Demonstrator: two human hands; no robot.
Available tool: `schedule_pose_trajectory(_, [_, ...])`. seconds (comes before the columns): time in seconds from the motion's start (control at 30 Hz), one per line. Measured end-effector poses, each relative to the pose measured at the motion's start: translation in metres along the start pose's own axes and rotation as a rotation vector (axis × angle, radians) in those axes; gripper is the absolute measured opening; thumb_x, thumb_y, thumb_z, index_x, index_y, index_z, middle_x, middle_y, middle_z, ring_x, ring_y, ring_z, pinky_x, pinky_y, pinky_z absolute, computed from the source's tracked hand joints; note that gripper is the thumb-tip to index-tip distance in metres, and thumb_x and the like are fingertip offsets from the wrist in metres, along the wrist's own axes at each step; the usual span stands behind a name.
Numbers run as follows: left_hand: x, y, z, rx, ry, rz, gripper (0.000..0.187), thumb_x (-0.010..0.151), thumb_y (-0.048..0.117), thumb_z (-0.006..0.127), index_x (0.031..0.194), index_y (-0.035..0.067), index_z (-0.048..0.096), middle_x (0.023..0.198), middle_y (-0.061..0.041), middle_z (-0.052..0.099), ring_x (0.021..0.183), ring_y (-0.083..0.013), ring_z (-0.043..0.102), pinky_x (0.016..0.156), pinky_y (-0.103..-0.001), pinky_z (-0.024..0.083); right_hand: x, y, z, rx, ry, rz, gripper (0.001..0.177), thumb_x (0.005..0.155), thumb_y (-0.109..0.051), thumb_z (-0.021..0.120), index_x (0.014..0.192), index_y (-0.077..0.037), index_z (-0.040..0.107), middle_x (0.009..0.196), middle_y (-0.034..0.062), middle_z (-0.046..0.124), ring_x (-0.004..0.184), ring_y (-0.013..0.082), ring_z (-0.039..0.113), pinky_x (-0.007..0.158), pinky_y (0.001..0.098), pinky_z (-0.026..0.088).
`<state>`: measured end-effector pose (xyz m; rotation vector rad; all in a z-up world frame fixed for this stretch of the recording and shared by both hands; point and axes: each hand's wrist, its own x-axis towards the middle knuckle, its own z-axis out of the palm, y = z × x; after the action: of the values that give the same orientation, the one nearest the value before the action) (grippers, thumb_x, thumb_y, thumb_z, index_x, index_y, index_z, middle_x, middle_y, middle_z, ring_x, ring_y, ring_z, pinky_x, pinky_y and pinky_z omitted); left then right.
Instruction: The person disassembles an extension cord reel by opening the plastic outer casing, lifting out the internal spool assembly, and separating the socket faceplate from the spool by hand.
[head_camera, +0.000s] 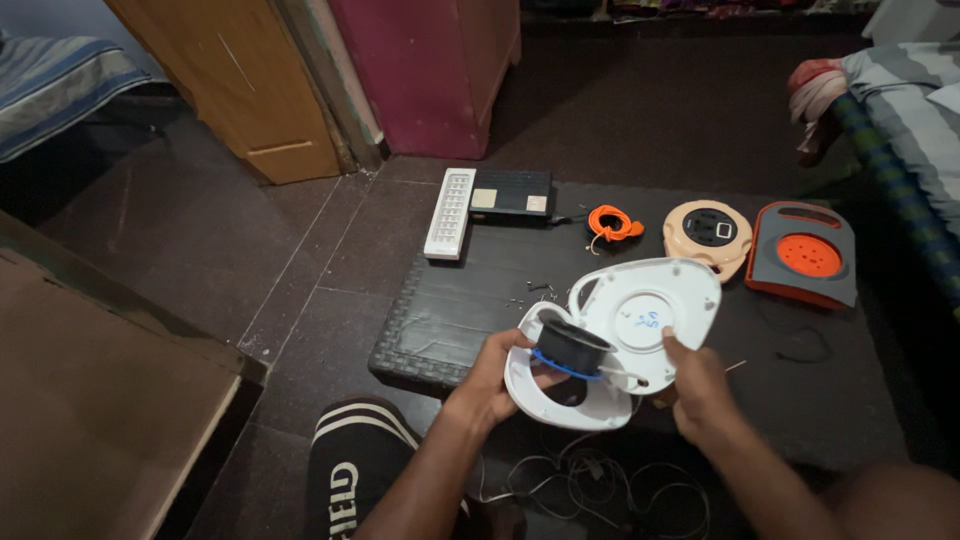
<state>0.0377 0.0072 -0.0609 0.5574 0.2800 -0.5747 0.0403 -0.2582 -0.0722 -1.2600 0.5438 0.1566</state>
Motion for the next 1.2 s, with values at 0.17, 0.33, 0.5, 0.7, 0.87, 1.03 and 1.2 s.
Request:
schedule_pose_trajectory(0.17, [0.022,-0.005,-0.030,-0.001,0.107,0.022,0.045,0.083,0.007,0.055,0.126,-0.008,0.056,0.116,-0.020,0.064,0.109,-0.0306,0.069,0.101,-0.039,0.060,0.028,0.010,-0.017,0.164,0.090,0.044,0.046,0.108,-0.033,0.045,0.139,0.001,0.053,0.121,0.0160,0.068,0.098,0.0285,0.067,0.075,0.0454,0.051])
schedule_pose_trajectory(0.33, [0.028,-0.007,-0.042,0.006,0.032,0.027,0.045,0.086,0.009,0.056,0.127,-0.010,0.056,0.117,-0.023,0.062,0.103,-0.0318,0.062,0.092,-0.036,0.058,0.063,0.033,-0.036,0.382,0.201,0.096,0.044,0.109,-0.027,0.042,0.145,-0.003,0.045,0.138,0.0150,0.063,0.119,0.0290,0.066,0.086,0.0478,0.053])
schedule_pose_trajectory(0.5, [0.039,-0.028,-0.041,-0.002,0.095,-0.013,0.046,0.086,0.007,0.051,0.126,-0.015,0.050,0.122,-0.030,0.059,0.118,-0.0419,0.064,0.099,-0.043,0.058,0.102,0.080,-0.050,0.638,0.160,0.065,0.045,0.107,-0.024,0.039,0.149,-0.010,0.038,0.149,0.0139,0.052,0.129,0.0322,0.058,0.100,0.0580,0.050])
schedule_pose_trajectory(0.7, [0.056,-0.047,-0.051,0.072,0.099,-0.011,0.049,0.089,0.010,0.043,0.133,-0.012,0.044,0.127,-0.030,0.058,0.120,-0.0404,0.063,0.103,-0.049,0.057,0.130,0.100,-0.061,0.196,0.214,0.023,0.049,0.097,-0.013,0.062,0.144,-0.003,0.049,0.139,0.0110,0.062,0.122,0.0260,0.060,0.098,0.0501,0.044])
schedule_pose_trajectory(0.87, [0.061,-0.052,-0.049,0.281,0.220,0.170,0.053,0.090,0.004,0.040,0.142,0.001,0.044,0.126,-0.021,0.063,0.111,-0.0353,0.068,0.094,-0.045,0.060,0.079,0.080,-0.050,-0.305,0.187,-0.128,0.052,0.089,-0.014,0.075,0.135,0.008,0.062,0.119,0.0237,0.071,0.112,0.0466,0.060,0.086,0.0580,0.040])
schedule_pose_trajectory(1.03, [0.065,-0.064,-0.053,0.850,0.444,0.525,0.050,0.090,-0.006,0.044,0.138,0.004,0.054,0.129,-0.019,0.068,0.110,-0.0371,0.070,0.094,-0.045,0.056,0.026,0.050,-0.015,-0.609,0.215,-0.164,0.071,0.074,-0.016,0.087,0.134,0.003,0.053,0.117,0.0182,0.070,0.107,0.0289,0.069,0.089,0.0394,0.055])
schedule_pose_trajectory(1.2, [0.037,-0.058,-0.017,1.597,0.619,0.845,0.055,0.088,-0.006,0.054,0.140,0.009,0.058,0.142,-0.016,0.059,0.134,-0.0369,0.054,0.115,-0.050,0.045,0.038,0.058,-0.013,-0.751,0.309,-0.259,0.075,0.075,-0.018,0.086,0.139,0.001,0.053,0.122,0.0253,0.067,0.111,0.0342,0.066,0.094,0.0419,0.053])
